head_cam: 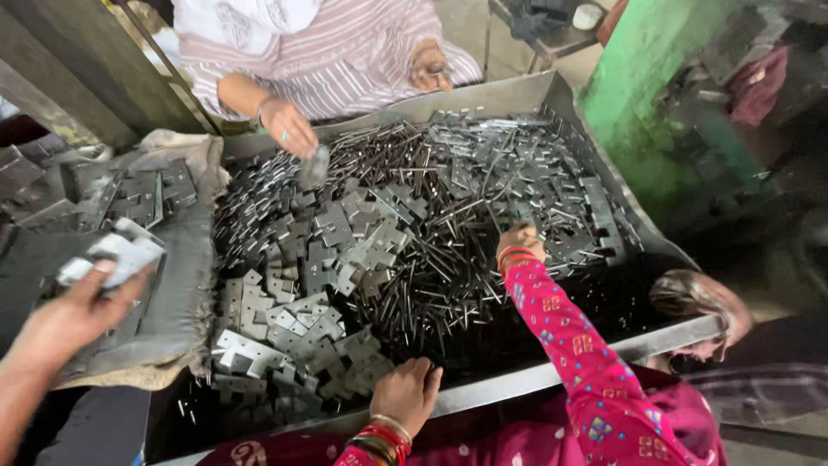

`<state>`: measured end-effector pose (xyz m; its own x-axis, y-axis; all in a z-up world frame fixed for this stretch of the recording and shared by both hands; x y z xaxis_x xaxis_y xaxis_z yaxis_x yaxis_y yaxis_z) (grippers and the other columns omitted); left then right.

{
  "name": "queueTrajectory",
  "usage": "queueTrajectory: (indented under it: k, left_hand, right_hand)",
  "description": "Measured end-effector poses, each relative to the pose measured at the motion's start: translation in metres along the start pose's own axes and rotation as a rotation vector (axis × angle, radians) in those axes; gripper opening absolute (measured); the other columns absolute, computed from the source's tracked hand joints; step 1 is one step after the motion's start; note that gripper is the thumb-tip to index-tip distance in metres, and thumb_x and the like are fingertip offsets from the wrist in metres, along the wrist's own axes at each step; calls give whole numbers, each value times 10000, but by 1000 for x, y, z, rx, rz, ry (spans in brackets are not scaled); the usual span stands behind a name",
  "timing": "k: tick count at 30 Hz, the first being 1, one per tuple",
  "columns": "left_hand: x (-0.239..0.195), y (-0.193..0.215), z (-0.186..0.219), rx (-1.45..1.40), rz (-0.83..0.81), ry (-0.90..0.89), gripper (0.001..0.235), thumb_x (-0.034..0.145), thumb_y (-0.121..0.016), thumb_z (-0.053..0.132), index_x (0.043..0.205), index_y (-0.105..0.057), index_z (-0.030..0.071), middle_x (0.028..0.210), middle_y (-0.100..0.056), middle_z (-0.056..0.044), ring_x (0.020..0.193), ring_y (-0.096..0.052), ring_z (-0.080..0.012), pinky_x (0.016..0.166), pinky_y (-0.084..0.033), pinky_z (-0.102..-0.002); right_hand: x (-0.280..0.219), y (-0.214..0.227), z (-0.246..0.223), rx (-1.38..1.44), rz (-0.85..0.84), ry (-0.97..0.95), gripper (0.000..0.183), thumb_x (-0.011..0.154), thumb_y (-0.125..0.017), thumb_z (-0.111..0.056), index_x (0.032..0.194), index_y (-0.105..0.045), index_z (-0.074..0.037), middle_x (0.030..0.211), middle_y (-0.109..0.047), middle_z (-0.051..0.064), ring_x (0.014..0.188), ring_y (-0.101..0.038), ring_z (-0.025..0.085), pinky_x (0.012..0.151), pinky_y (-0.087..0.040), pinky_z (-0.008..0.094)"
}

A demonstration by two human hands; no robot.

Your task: The person picks up metal hinge parts from a large metal bin and stacks them on a padded surface to the left.

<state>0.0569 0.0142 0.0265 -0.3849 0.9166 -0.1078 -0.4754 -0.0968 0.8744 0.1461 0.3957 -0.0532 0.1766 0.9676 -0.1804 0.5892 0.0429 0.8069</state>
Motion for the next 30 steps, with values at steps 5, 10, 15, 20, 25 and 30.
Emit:
queueTrajectory:
  k: [5, 10, 15, 20, 25, 30]
  left_hand:
    - [-1, -8, -2, 12, 74, -41, 338, 1028, -485, 403, 927, -604, 104, 863, -688, -76, 802, -706, -295, 672, -584, -422]
    - [-5, -7, 2, -9, 72, -65, 307, 1016, -506, 375, 926, -611, 100, 874, -687, -88, 817, -704, -293, 686, -581, -430]
    - [4, -3, 2, 5, 40, -46, 299, 1017, -514, 367, 923, -607, 99, 875, -686, -89, 824, -703, -297, 697, -582, -430]
    - [2, -4, 4, -12, 88, -61, 267, 988, -548, 348, 916, -616, 100, 868, -690, -96, 807, -703, -314, 682, -576, -455]
    - [0, -4, 3, -41, 114, -69, 252, 980, -558, 339, 917, -615, 102, 870, -694, -98, 795, -704, -327, 675, -575, -463]
    - [2, -1, 2, -30, 76, -32, 271, 989, -542, 358, 902, -601, 108, 873, -693, -99, 809, -700, -334, 681, -567, -472]
  right_hand:
    - [-6, 9, 31, -224, -47, 95, 388, 1013, -536, -306, 1292, -651, -62, 1305, -665, 237, 1194, -661, 410, 972, -557, 487]
    - [-28, 45, 82, -766, -188, 269, 391, 1017, -548, -230, 1342, -633, -31, 1368, -631, 216, 1204, -668, 411, 930, -591, 505]
    - [-100, 113, 128, -1255, -358, 624, 603, 926, -599, -258, 1413, -465, 72, 1385, -554, 280, 1206, -624, 405, 932, -584, 456]
    - [-189, 177, 112, -1022, -483, 649, 772, 879, -585, -212, 1519, -258, 70, 1263, -593, 309, 1068, -698, 432, 904, -588, 497]
    - [-175, 165, 72, -887, -300, 594, 773, 890, -584, -226, 1562, -255, -33, 1269, -616, 246, 1023, -714, 432, 886, -581, 524]
    - [-51, 87, 20, -876, -137, 467, 831, 869, -687, -258, 1508, -298, 103, 1294, -595, 283, 1114, -651, 413, 857, -559, 529]
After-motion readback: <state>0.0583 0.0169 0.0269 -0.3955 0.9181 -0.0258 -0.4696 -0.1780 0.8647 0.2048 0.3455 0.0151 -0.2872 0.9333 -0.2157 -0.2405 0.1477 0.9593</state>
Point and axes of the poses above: each hand's wrist, its own x-axis towards the middle knuckle, its own y-axis out of the back of the hand, z = x × y, the point moved 6 cm from there along x, towards the middle knuckle
